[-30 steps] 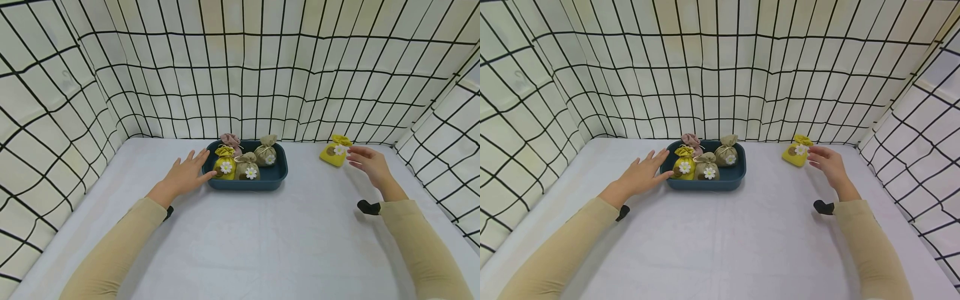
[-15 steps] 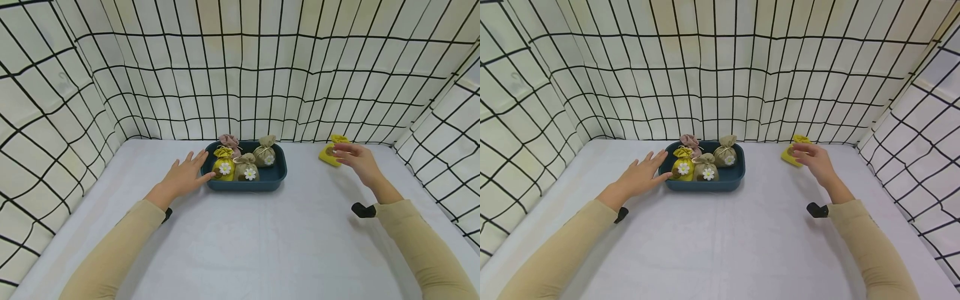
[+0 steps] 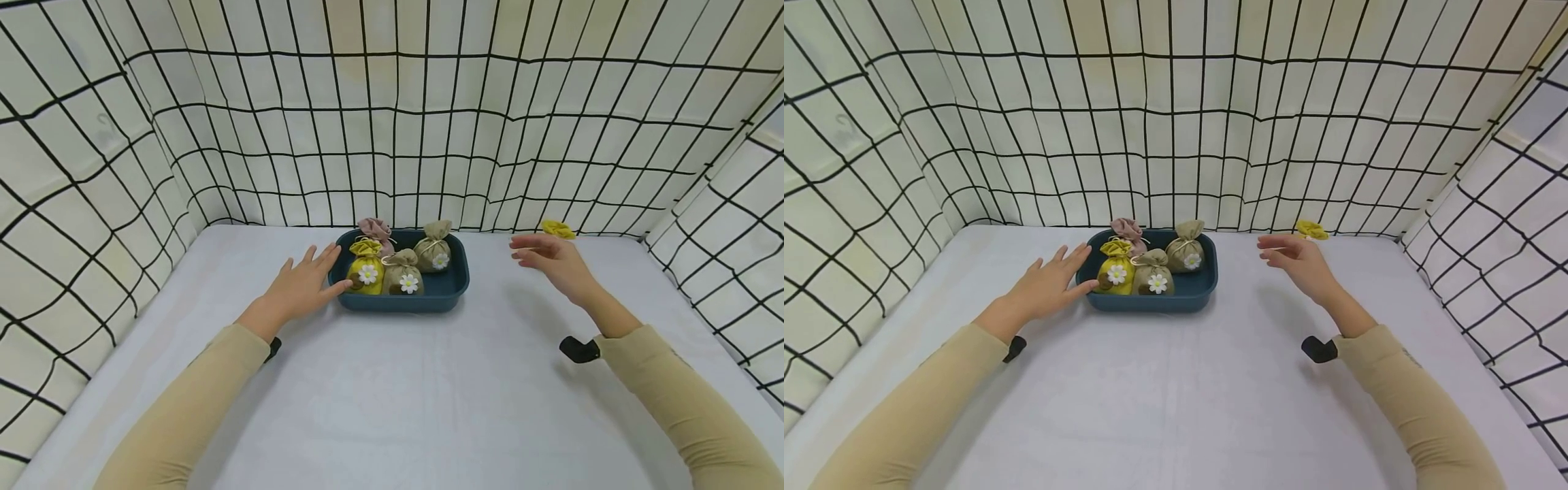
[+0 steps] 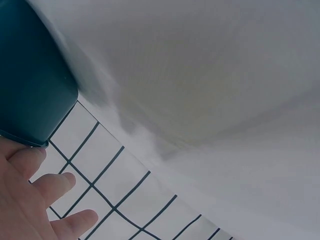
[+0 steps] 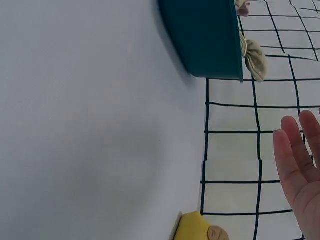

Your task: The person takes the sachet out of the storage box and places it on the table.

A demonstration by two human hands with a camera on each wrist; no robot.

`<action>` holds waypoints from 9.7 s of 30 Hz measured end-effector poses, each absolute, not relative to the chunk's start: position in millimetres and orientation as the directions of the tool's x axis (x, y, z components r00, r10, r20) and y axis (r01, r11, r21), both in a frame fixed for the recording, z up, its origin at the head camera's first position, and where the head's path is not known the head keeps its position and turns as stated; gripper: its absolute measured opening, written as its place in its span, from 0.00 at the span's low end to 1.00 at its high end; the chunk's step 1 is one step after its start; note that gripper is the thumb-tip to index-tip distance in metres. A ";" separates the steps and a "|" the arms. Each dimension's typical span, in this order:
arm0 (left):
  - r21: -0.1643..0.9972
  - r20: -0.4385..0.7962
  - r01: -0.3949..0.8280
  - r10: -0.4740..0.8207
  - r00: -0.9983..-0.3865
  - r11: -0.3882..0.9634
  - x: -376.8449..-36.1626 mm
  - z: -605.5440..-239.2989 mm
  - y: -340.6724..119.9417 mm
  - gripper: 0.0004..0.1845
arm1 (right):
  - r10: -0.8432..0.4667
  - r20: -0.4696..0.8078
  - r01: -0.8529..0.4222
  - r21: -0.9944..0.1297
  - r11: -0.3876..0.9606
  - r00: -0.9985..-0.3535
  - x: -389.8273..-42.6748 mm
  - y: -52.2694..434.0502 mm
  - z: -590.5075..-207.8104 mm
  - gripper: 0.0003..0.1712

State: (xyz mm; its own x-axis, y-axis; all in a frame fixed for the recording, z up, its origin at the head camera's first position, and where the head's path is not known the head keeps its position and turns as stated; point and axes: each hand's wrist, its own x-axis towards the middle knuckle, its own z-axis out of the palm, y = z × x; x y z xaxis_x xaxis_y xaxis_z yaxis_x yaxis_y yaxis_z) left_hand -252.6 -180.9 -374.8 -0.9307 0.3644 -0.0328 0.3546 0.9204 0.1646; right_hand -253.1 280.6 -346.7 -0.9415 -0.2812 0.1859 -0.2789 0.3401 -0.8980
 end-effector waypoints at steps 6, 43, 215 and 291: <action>0.164 -0.031 0.356 0.366 -0.930 0.920 -253.0 -374.3 -180.8 0.47 | -0.350 0.148 -0.286 -0.878 0.384 -0.925 -254.5 264.9 -342.9 0.21; 0.159 -0.032 0.363 0.373 -0.927 0.918 -254.0 -374.0 -180.1 0.48 | -0.459 0.209 -0.377 -0.872 0.313 -0.863 -266.6 187.2 -353.3 0.20; 0.198 -0.052 0.340 0.357 -0.933 0.919 -250.0 -372.6 -181.4 0.46 | -0.383 -0.033 -0.173 -0.853 0.492 -0.923 -269.5 173.1 -341.8 0.37; 0.188 -0.037 0.354 0.367 -0.930 0.916 -250.3 -374.3 -182.0 0.46 | -0.173 -0.058 -0.040 -0.856 0.515 -0.983 -245.9 262.0 -323.8 0.39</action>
